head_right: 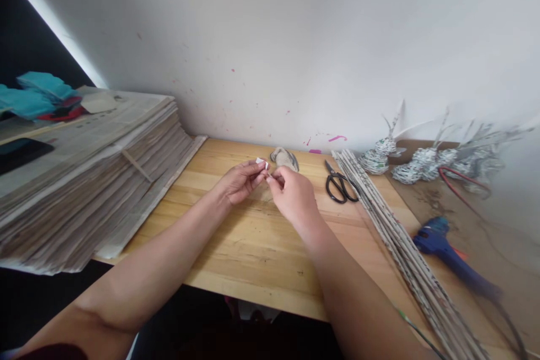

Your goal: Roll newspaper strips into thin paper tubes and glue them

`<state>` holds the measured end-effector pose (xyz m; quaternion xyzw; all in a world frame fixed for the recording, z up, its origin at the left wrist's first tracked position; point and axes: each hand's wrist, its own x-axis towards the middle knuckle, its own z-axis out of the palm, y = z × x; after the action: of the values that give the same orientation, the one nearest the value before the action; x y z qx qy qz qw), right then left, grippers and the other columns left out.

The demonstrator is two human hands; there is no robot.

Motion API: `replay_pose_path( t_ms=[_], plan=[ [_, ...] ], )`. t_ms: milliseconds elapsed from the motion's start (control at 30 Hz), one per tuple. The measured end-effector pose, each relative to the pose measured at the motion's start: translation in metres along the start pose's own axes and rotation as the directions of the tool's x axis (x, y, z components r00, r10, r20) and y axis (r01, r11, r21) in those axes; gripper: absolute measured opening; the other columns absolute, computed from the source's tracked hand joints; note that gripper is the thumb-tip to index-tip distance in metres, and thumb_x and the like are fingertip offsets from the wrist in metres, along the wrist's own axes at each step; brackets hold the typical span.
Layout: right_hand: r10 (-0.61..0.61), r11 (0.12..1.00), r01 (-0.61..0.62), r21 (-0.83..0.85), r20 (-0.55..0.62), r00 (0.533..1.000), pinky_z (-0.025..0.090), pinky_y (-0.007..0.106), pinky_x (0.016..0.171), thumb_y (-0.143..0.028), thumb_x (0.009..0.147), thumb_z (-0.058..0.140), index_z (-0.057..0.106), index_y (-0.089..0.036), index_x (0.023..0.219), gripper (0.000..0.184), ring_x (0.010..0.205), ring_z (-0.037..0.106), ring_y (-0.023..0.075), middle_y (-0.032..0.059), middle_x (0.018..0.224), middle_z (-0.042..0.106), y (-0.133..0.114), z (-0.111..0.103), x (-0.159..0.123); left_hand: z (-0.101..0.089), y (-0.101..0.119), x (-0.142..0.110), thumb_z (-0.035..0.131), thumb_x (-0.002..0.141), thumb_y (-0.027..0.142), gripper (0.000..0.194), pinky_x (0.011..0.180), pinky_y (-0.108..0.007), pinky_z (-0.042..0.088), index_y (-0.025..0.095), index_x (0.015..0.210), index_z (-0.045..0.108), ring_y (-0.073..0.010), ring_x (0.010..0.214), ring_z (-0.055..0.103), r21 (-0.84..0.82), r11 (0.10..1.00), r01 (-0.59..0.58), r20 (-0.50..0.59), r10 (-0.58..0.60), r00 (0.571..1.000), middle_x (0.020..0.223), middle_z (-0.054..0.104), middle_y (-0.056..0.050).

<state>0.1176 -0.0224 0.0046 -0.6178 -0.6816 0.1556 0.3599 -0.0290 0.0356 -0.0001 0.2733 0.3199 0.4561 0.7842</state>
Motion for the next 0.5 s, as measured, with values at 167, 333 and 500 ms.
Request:
replay_pose_path(
  t_ms=[167,333,500],
  plan=[
    [-0.07,0.984,0.073,-0.164,0.025,0.997,0.037,0.029,0.06,-0.032,0.093,0.046,0.061,-0.021,0.078,0.023,0.064,0.06,0.0175,0.0045,0.071,0.068,-0.0049,0.0003,-0.0017,-0.0022,0.0002,0.0018,0.061,0.085,0.003,0.011,0.056,-0.011,0.055,0.007,0.076,0.067,-0.0058,0.056,0.064,-0.035,0.999,0.02,-0.012,-0.021,1.0,0.069,0.068,-0.004],
    [0.095,0.985,-0.122,0.12,0.207,0.974,0.042,0.027,0.061,-0.03,0.094,0.043,0.06,-0.02,0.079,0.025,0.058,0.059,0.0139,0.0012,0.064,0.065,-0.0035,-0.0019,0.0029,-0.0006,0.0003,0.0014,0.06,0.086,0.005,0.015,0.058,-0.011,0.056,0.008,0.073,0.066,-0.0067,0.059,0.066,-0.079,0.995,0.061,-0.02,-0.063,0.998,0.072,0.07,-0.006],
    [0.165,0.855,-0.306,0.419,0.341,0.926,0.043,0.024,0.053,-0.037,0.093,0.046,0.058,-0.018,0.079,0.026,0.052,0.055,0.0119,-0.0014,0.056,0.058,0.0019,0.0014,0.0046,-0.0008,0.0004,-0.0002,0.061,0.087,0.008,0.015,0.055,-0.011,0.054,0.009,0.073,0.066,-0.0058,0.056,0.063,-0.075,0.994,0.074,-0.009,-0.074,0.997,0.071,0.068,-0.005]
  ],
)
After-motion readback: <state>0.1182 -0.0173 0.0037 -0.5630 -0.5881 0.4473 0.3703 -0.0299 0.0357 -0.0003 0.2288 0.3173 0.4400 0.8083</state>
